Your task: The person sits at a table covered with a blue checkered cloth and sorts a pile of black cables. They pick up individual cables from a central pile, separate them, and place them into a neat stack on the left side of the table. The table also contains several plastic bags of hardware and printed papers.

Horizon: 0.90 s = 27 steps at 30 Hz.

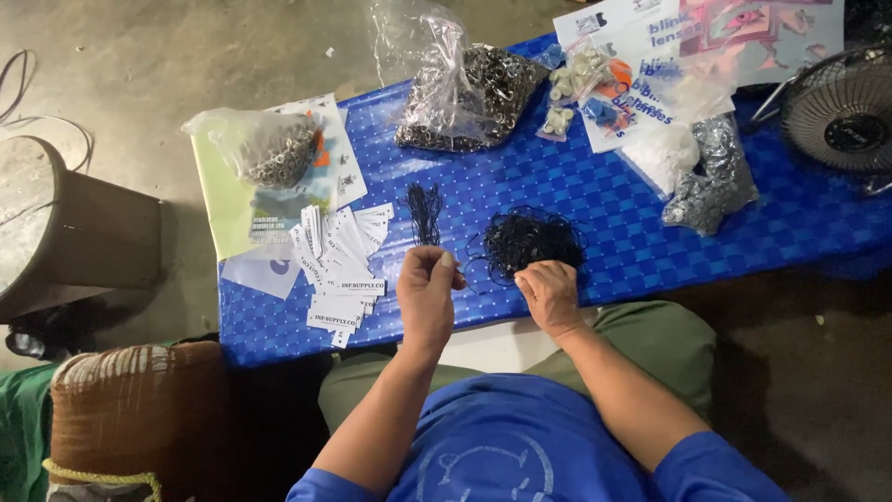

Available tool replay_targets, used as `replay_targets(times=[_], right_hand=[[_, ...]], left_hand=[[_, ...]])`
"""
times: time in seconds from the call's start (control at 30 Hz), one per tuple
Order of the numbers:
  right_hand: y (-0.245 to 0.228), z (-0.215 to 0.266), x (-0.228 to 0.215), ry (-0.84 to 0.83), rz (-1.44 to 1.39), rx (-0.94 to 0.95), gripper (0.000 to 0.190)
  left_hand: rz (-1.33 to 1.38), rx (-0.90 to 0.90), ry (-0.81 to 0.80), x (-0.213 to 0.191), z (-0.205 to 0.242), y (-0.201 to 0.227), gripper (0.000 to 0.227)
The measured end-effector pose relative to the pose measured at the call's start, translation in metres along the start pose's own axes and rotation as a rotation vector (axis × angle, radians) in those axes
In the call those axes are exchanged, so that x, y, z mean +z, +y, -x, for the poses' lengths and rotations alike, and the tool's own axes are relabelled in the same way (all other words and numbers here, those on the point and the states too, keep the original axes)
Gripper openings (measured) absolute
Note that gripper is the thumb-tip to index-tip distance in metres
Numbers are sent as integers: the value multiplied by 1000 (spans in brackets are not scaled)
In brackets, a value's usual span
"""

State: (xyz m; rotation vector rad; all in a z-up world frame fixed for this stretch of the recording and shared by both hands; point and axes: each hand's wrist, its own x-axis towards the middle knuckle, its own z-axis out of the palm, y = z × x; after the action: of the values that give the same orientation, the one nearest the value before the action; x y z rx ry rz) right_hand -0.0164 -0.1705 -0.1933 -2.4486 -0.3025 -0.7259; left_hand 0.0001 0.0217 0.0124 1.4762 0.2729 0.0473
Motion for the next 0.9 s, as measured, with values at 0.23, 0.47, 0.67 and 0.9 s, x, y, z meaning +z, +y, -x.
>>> replay_targets(times=[0.23, 0.47, 0.67, 0.9], right_hand=[[-2, 4, 0, -48, 58, 67, 21], [-7, -2, -3, -110, 232, 237, 40], [-18, -9, -6, -265, 277, 281, 50], [-11, -4, 5, -368, 363, 265, 65]], left_hand=[[-108, -181, -64, -12, -2, 14, 14], [-728, 92, -120, -29, -35, 23, 13], [-768, -127, -55, -29, -71, 35, 19], [-877, 4, 168, -36, -160, 17, 18]])
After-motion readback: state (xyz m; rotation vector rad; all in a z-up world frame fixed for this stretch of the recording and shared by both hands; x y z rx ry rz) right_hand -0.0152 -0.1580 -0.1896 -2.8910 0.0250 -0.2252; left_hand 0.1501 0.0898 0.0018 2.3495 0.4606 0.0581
